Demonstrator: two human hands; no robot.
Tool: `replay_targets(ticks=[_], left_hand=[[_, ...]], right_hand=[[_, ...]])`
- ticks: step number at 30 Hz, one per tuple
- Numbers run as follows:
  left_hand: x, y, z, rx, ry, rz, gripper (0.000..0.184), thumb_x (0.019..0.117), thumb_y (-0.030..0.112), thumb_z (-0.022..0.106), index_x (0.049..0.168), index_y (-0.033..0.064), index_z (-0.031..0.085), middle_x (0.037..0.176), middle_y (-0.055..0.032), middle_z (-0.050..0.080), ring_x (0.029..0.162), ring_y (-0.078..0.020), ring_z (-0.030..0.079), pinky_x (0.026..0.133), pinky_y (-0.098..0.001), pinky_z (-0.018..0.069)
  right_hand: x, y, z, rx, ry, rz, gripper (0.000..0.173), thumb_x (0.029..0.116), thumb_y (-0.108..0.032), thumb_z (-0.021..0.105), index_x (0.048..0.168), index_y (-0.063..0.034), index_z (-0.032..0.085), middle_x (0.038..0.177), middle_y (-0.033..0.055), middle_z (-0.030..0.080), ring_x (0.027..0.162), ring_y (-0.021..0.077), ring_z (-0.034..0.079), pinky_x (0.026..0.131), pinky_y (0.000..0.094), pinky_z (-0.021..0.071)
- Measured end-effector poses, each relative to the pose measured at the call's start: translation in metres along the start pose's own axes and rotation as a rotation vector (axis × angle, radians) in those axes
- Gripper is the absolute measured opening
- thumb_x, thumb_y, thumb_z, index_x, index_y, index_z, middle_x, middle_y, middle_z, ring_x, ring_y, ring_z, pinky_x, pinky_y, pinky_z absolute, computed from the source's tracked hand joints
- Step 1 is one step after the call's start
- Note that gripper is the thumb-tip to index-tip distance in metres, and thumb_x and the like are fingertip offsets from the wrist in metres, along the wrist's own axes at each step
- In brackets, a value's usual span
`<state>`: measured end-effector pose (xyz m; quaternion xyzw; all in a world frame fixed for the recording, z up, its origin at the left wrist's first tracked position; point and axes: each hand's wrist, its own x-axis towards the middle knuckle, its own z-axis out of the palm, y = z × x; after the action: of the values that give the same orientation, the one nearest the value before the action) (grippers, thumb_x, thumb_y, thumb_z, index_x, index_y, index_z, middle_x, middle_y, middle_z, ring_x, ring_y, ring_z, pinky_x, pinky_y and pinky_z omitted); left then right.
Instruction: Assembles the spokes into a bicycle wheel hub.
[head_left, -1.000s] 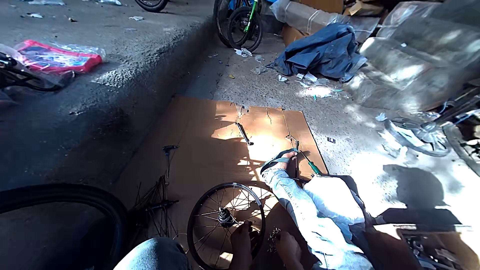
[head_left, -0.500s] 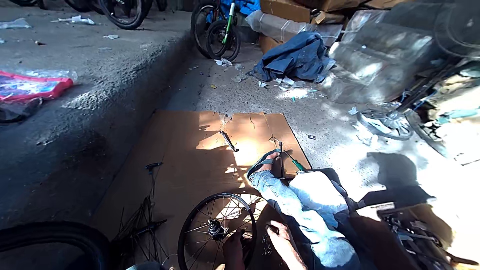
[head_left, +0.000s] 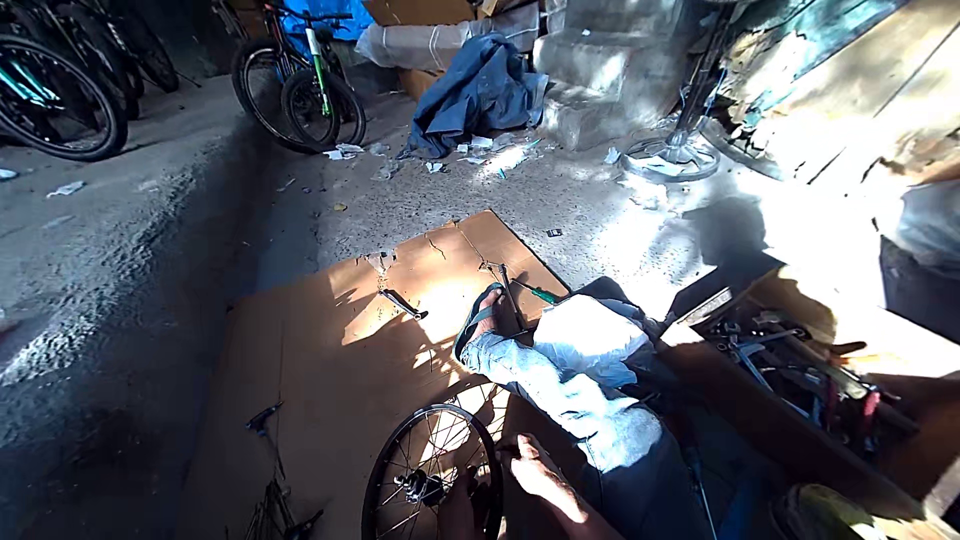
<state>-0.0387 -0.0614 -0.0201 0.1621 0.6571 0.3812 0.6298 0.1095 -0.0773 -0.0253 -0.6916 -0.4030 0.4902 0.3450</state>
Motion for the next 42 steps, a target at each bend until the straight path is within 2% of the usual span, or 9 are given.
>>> replay_targets(ticks=[2,4,19,23,27,32,34,38,42], left_hand=[[0.002,-0.002,-0.003,-0.010,-0.020,-0.002,0.032,0.1091,0.024,0.052,0.116,-0.0049,0.062,0.090,-0.0124,0.062,0.072,-0.0196,0.062,0.068,-0.0355,0.0569],[0.002,-0.002,-0.004,-0.003,-0.030,-0.012,0.033,0.1093,0.025,0.051,0.119,-0.0052,0.061,0.093,-0.0126,0.061,0.074,-0.0194,0.061,0.070,-0.0350,0.0563],[0.011,-0.011,-0.008,-0.003,-0.015,-0.044,0.034,0.1077,0.024,0.055,0.123,-0.0050,0.060,0.103,-0.0185,0.064,0.081,-0.0253,0.066,0.072,-0.0404,0.0586],[0.012,-0.011,-0.008,-0.012,-0.026,-0.037,0.031,0.1073,0.024,0.055,0.119,-0.0047,0.062,0.098,-0.0173,0.065,0.075,-0.0240,0.066,0.068,-0.0386,0.0586],[0.012,-0.010,-0.009,-0.009,-0.026,-0.055,0.033,0.1070,0.024,0.056,0.121,-0.0045,0.063,0.106,-0.0198,0.067,0.080,-0.0258,0.067,0.071,-0.0409,0.0588],[0.010,-0.007,-0.007,-0.009,-0.023,-0.076,0.031,0.1071,0.023,0.056,0.116,-0.0046,0.066,0.100,-0.0189,0.067,0.078,-0.0266,0.068,0.070,-0.0419,0.0594],[0.013,-0.007,-0.007,-0.012,-0.026,-0.079,0.031,0.1070,0.024,0.057,0.115,-0.0045,0.066,0.098,-0.0184,0.067,0.076,-0.0262,0.068,0.070,-0.0414,0.0599],[0.017,-0.010,-0.007,0.012,-0.038,-0.066,0.032,0.1078,0.025,0.055,0.113,-0.0045,0.067,0.099,-0.0182,0.068,0.076,-0.0257,0.069,0.071,-0.0420,0.0603],[0.019,-0.011,-0.007,0.017,-0.040,-0.058,0.032,0.1076,0.024,0.056,0.111,-0.0057,0.067,0.098,-0.0183,0.070,0.077,-0.0254,0.069,0.071,-0.0419,0.0602]], right_hand=[[-0.002,0.000,0.005,0.001,-0.020,-0.018,0.023,0.0986,-0.017,0.062,0.116,-0.0043,0.070,0.113,0.0134,0.070,0.106,0.0203,0.065,0.098,0.0383,0.0505],[-0.002,0.006,0.010,0.003,-0.012,-0.019,0.024,0.0983,-0.016,0.061,0.117,-0.0038,0.070,0.113,0.0145,0.070,0.106,0.0220,0.066,0.097,0.0394,0.0512],[-0.002,0.008,0.010,-0.319,-0.068,0.111,0.034,0.0985,-0.031,0.060,0.124,-0.0099,0.068,0.125,0.0152,0.067,0.119,0.0290,0.063,0.103,0.0503,0.0491],[0.007,0.017,0.013,-0.295,-0.066,0.092,0.030,0.0983,-0.029,0.061,0.121,-0.0112,0.070,0.120,0.0129,0.069,0.113,0.0263,0.066,0.100,0.0489,0.0515],[0.014,0.032,0.017,-0.186,-0.062,0.038,0.027,0.0987,-0.025,0.062,0.118,-0.0086,0.070,0.113,0.0112,0.071,0.105,0.0214,0.068,0.096,0.0435,0.0540],[0.007,0.015,0.008,-0.195,-0.122,0.053,0.026,0.1009,-0.019,0.059,0.120,-0.0046,0.068,0.110,0.0127,0.071,0.100,0.0195,0.067,0.090,0.0393,0.0532],[0.013,0.027,0.014,-0.219,-0.081,0.013,0.025,0.1001,-0.018,0.059,0.119,-0.0032,0.067,0.108,0.0148,0.069,0.098,0.0226,0.067,0.089,0.0425,0.0545],[0.014,0.037,0.021,-0.275,-0.022,-0.006,0.029,0.1003,-0.020,0.059,0.123,-0.0030,0.066,0.119,0.0183,0.066,0.107,0.0276,0.066,0.095,0.0464,0.0532],[0.014,0.034,0.019,-0.232,-0.003,0.015,0.025,0.0986,-0.019,0.063,0.118,-0.0042,0.069,0.107,0.0139,0.071,0.093,0.0232,0.070,0.085,0.0445,0.0578]])
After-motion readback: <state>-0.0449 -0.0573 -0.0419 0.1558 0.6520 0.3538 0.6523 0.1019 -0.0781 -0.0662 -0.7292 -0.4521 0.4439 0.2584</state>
